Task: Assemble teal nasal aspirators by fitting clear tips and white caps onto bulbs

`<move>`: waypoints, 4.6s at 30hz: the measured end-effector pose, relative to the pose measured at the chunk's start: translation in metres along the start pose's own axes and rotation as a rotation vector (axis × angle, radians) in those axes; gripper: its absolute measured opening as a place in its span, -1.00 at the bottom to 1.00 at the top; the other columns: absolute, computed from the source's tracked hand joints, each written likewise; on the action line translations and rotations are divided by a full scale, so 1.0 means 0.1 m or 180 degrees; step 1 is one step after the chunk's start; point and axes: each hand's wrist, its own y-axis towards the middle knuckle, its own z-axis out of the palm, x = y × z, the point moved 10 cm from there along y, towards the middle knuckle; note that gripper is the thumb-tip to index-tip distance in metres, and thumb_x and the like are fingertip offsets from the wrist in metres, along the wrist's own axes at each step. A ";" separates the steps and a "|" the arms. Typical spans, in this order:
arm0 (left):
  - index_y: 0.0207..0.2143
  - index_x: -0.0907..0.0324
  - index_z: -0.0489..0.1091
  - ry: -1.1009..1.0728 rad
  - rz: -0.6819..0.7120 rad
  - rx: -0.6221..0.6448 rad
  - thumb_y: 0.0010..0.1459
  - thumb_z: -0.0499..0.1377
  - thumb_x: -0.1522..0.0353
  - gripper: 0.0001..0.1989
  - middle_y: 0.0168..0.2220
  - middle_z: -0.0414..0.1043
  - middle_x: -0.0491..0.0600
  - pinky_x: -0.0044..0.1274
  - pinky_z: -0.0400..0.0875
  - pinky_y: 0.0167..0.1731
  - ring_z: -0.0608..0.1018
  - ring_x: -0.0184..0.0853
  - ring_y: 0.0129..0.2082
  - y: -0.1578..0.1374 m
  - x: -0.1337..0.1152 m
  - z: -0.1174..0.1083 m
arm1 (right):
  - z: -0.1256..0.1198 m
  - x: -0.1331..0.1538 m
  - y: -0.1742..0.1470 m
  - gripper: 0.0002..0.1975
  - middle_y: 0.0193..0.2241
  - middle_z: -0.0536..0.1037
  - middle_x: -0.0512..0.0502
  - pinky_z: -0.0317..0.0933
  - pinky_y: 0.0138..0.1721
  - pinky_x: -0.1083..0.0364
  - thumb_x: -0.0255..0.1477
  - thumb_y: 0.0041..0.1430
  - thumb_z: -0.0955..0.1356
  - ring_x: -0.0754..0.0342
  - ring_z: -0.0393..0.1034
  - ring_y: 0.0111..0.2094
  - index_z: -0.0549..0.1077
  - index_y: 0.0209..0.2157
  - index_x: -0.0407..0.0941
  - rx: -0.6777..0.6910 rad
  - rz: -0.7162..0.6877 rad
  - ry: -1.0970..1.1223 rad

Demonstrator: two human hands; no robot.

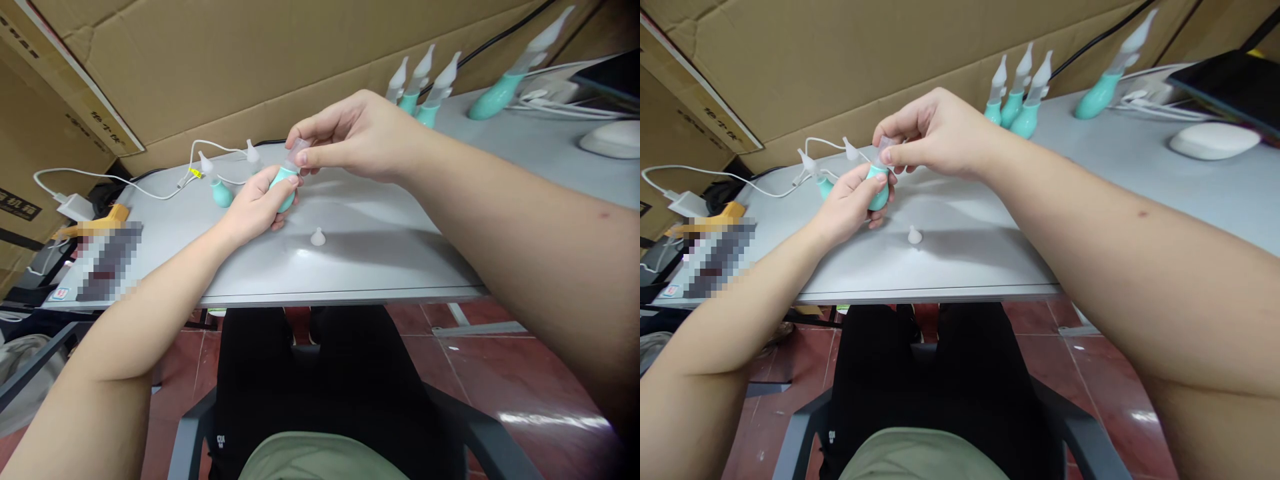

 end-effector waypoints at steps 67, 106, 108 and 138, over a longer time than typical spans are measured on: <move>0.07 0.16 0.44 0.0673 0.0269 -0.0130 0.59 0.19 0.02 -0.62 -0.22 0.56 -0.09 -0.74 0.38 -0.46 0.51 -0.62 -0.47 0.01 -0.09 -0.18 | 0.62 -0.36 -0.39 -0.93 -0.40 0.68 0.06 0.16 -0.32 0.04 -0.46 0.43 0.66 0.06 0.48 -0.40 0.83 -0.21 -0.10 0.2427 0.1217 -0.1977; -0.13 0.20 0.49 0.1194 0.0667 -0.0048 0.51 0.21 -0.15 -0.43 -0.29 0.53 -0.09 -0.68 0.36 -0.43 0.46 -0.62 -0.50 -0.05 -0.17 -0.17 | -0.11 -0.02 -0.13 -0.92 -0.32 0.79 0.02 0.50 0.04 -0.01 -0.47 0.37 0.71 0.01 0.63 -0.21 0.88 -0.18 0.01 0.0444 0.0498 -0.0092; -0.13 0.20 0.48 0.1290 0.0684 -0.0025 0.52 0.19 -0.17 -0.42 -0.29 0.54 -0.10 -0.65 0.38 -0.40 0.45 -0.62 -0.50 -0.06 -0.16 -0.16 | -0.10 -0.03 -0.13 -0.92 -0.33 0.77 0.01 0.50 0.02 -0.03 -0.41 0.34 0.73 -0.02 0.62 -0.21 0.88 -0.19 0.02 0.0485 0.0549 -0.0226; -0.26 0.21 0.39 0.2240 0.0765 -0.0146 0.42 0.11 -0.13 -0.44 -0.38 0.36 -0.08 -0.52 0.20 -0.19 0.32 -0.51 -0.35 -0.10 -0.19 -0.13 | -0.09 -0.09 -0.09 -0.89 -0.32 0.74 -0.02 0.38 -0.12 -0.05 -0.43 0.44 0.74 -0.03 0.58 -0.27 0.87 -0.22 -0.03 0.0744 0.0554 -0.1465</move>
